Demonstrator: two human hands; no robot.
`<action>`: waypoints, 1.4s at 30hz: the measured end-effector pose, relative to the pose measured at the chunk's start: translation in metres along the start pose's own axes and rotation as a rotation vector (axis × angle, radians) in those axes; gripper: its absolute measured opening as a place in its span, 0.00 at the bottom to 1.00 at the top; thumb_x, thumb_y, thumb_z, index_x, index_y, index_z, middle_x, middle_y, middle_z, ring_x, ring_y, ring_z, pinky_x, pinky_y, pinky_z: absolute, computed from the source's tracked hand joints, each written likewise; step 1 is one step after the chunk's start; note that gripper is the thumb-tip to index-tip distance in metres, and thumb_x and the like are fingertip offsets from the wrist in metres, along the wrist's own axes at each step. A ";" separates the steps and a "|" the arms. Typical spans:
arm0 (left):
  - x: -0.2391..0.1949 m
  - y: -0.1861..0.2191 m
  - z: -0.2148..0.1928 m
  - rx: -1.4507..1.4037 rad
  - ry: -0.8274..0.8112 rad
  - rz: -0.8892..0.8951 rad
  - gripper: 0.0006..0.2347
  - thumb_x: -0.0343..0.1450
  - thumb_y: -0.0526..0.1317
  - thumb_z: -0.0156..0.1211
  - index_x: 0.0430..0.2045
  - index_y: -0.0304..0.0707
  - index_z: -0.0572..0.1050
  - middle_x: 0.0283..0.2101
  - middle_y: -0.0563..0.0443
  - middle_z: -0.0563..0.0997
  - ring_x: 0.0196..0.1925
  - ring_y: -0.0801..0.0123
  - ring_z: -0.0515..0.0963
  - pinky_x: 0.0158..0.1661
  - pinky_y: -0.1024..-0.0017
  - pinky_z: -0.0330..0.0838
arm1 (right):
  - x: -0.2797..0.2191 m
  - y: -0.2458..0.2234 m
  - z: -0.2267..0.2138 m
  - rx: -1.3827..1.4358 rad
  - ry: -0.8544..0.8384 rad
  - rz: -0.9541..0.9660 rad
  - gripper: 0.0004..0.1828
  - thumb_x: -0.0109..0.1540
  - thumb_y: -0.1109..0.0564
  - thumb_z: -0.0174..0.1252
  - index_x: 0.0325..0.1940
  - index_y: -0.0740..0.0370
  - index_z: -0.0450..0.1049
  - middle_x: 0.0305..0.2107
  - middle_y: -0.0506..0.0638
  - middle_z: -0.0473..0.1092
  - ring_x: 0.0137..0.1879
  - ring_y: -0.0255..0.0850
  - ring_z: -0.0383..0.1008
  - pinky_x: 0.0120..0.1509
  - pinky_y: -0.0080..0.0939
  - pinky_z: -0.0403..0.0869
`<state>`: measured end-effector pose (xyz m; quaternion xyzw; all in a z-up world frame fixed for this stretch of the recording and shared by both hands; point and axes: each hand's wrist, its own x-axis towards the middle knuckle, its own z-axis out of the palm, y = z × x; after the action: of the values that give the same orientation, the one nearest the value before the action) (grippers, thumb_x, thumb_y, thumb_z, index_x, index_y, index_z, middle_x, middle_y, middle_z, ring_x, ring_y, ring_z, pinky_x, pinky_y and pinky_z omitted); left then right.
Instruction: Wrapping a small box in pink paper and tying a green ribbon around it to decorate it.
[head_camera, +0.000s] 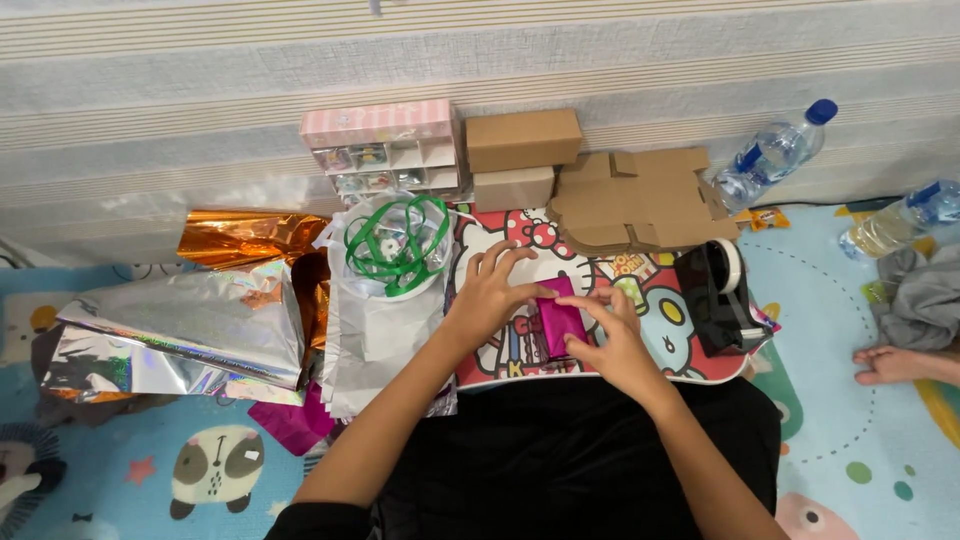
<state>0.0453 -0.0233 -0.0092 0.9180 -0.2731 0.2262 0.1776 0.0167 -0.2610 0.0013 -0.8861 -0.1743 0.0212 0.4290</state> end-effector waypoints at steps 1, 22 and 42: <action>-0.001 0.001 -0.002 0.001 -0.002 -0.001 0.07 0.70 0.50 0.55 0.39 0.69 0.79 0.60 0.56 0.67 0.70 0.50 0.61 0.57 0.48 0.62 | 0.000 -0.003 -0.001 0.002 -0.002 0.000 0.31 0.52 0.53 0.68 0.61 0.39 0.76 0.49 0.51 0.59 0.62 0.56 0.60 0.68 0.62 0.57; 0.059 0.069 -0.033 -0.565 -0.054 -0.262 0.16 0.70 0.34 0.59 0.51 0.52 0.78 0.50 0.46 0.76 0.57 0.42 0.76 0.57 0.47 0.70 | 0.006 0.041 0.022 -0.069 -0.077 0.025 0.33 0.56 0.47 0.63 0.66 0.41 0.67 0.67 0.55 0.50 0.75 0.60 0.45 0.70 0.73 0.52; 0.144 0.189 0.175 -0.748 -0.460 -0.749 0.12 0.70 0.41 0.57 0.17 0.33 0.76 0.16 0.44 0.76 0.17 0.60 0.79 0.17 0.67 0.71 | 0.003 0.033 0.031 -0.001 -0.031 0.037 0.33 0.53 0.39 0.59 0.64 0.18 0.66 0.71 0.43 0.44 0.78 0.53 0.38 0.70 0.74 0.51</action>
<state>0.0988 -0.3110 -0.0434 0.8524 -0.0227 -0.1696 0.4941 0.0237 -0.2552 -0.0430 -0.8890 -0.1648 0.0427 0.4251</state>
